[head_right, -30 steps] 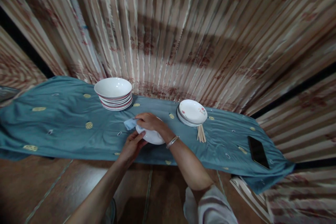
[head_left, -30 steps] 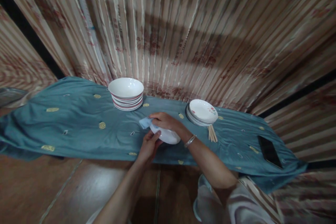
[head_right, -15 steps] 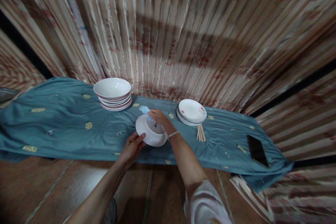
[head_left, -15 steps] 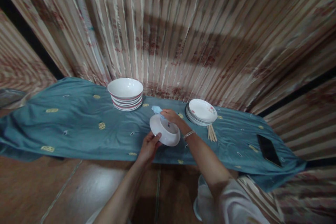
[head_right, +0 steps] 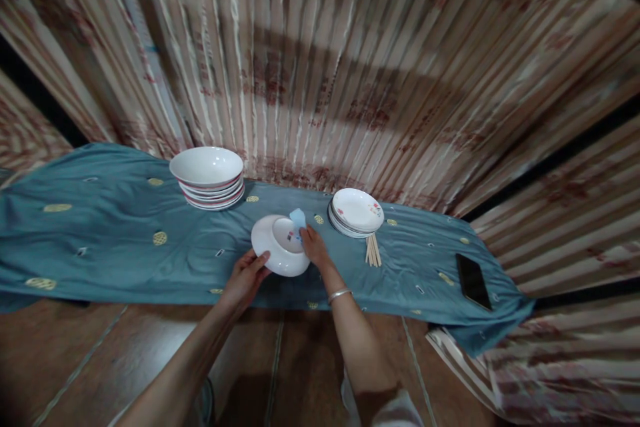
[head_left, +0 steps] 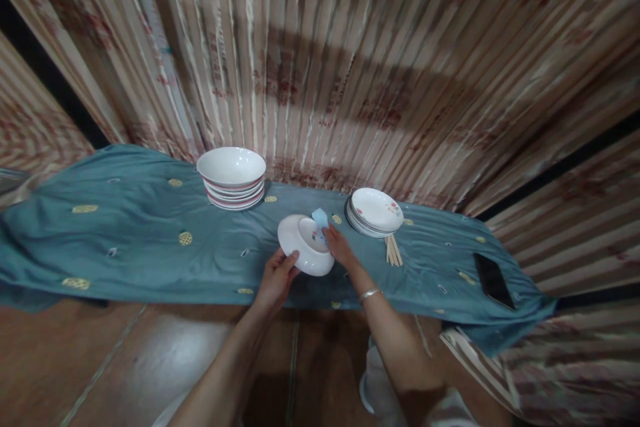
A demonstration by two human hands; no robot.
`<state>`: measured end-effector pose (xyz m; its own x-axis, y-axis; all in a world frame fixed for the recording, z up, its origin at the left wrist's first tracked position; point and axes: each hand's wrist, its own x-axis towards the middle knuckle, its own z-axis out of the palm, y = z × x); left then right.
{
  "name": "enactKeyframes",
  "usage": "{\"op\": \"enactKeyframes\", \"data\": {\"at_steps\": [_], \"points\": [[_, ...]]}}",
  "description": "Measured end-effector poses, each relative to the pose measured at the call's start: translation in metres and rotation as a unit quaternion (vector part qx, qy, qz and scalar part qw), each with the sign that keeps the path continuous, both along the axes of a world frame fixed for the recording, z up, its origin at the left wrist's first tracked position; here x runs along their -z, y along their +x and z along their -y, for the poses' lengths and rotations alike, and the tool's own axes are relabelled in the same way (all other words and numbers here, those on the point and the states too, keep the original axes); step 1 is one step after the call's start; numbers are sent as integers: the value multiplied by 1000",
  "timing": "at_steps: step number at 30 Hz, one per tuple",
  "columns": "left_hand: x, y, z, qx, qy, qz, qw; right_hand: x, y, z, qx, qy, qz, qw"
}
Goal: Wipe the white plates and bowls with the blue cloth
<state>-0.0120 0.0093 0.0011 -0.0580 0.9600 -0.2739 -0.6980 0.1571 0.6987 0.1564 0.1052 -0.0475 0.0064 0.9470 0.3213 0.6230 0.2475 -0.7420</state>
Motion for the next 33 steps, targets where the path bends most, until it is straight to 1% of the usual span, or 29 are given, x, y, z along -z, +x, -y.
{"op": "enactKeyframes", "data": {"at_steps": [3, 6, 8, 13, 17, 21, 25, 30, 33], "points": [[0, 0, 0, -1, 5, -16, 1000, 3, 0, 18, 12, -30, -27, 999], [-1, 0, 0, -3, 4, -32, 999, 7, -5, 32, 56, -54, -80, 994], [-1, 0, 0, -2, 6, -38, 999, 10, -9, 41, 77, -57, -86, 992], [0, -1, 1, 4, 17, -40, 999, 14, -19, 64, 106, -21, -59, 992], [3, -1, 0, 3, 15, -44, 999, 10, -29, 85, 113, 17, -25, 993], [6, -2, 0, 9, 26, -47, 999, -1, -39, 102, 90, 50, 33, 994], [7, -2, 1, 24, 45, -46, 998, -17, -50, 109, 43, 69, 82, 993], [4, -2, 3, 25, 26, -65, 997, -33, -62, 100, -22, 93, 109, 989], [3, -1, 3, 25, 12, -69, 997, -41, -65, 91, -54, 86, 125, 987]]}}
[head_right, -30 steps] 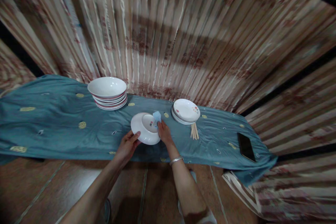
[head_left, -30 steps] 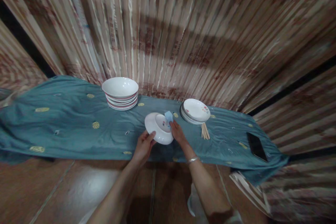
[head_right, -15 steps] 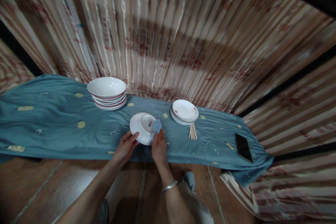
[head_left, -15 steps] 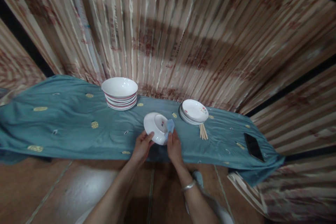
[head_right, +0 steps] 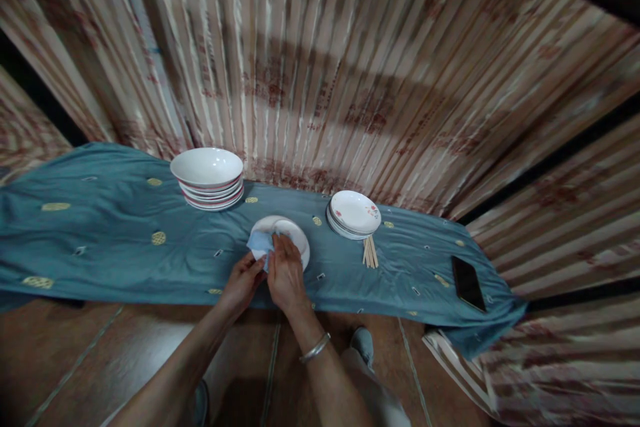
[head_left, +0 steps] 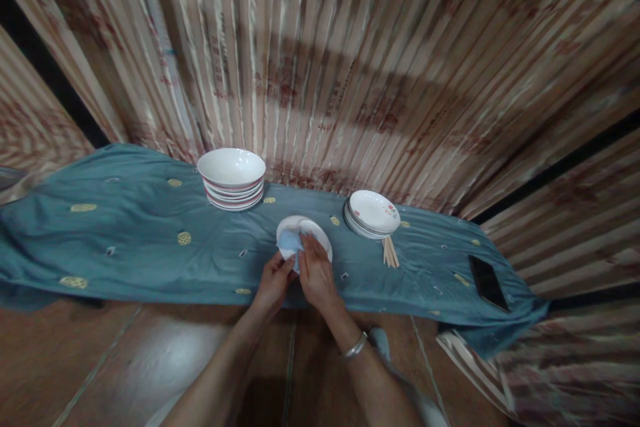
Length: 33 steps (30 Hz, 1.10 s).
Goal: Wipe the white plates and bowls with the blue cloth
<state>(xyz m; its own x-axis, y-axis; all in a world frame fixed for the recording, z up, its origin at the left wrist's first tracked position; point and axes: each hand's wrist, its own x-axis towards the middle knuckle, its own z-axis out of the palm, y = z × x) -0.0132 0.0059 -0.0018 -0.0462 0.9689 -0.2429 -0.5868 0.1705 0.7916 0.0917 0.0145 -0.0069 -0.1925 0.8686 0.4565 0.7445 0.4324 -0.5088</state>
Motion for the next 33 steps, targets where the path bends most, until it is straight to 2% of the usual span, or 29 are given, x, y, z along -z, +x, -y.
{"op": "enactKeyframes", "data": {"at_steps": [10, 14, 20, 26, 33], "points": [[4, 3, 2, 10, 13, 4, 1000, -13, -1, -56, -67, -8, 33, 997], [4, 4, 2, 17, 7, 1, 1000, -15, 3, -78, -64, -31, 32, 997], [5, 3, 4, 14, 2, -12, 1000, 3, 11, -93, -3, -45, 5, 999], [5, 3, 5, 17, 5, -7, 1000, 24, 27, -101, 22, -47, 0, 999], [4, 4, 5, 12, 4, -12, 1000, 40, 51, -91, 59, -74, -29, 995]]}}
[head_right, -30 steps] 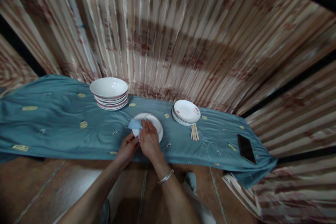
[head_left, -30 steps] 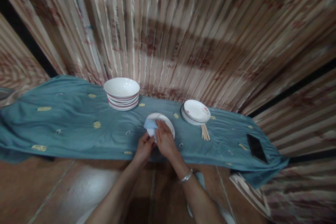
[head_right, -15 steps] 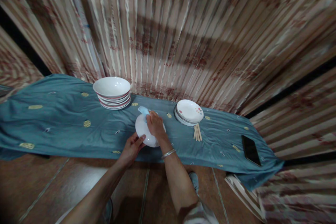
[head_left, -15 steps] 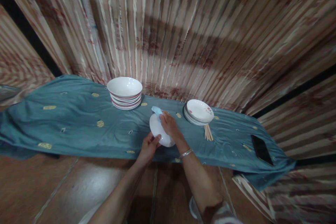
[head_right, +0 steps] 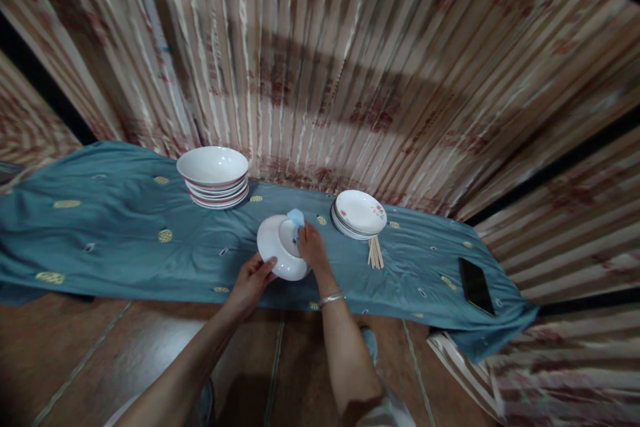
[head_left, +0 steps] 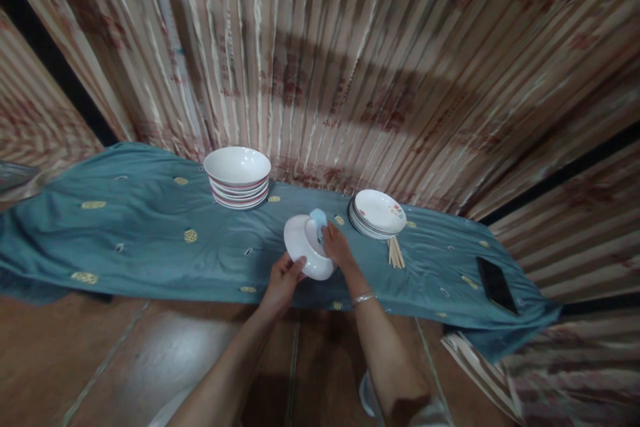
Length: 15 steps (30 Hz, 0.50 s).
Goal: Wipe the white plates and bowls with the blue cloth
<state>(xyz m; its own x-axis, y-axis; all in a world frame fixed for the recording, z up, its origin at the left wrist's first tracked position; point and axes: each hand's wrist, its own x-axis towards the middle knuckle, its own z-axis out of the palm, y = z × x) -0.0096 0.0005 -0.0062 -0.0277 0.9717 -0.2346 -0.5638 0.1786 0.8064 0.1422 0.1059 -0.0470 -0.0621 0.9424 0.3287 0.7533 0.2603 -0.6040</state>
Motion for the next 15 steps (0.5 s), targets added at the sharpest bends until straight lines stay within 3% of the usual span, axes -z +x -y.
{"op": "enactKeyframes", "data": {"at_steps": [7, 15], "points": [[-5, 1, 0, -3, 2, 9, 1000, 8, 12, 37, 59, -28, -33, 997], [-5, 0, -1, -9, 6, 3, 1000, 15, -2, 79, 130, 8, -88, 988]]}}
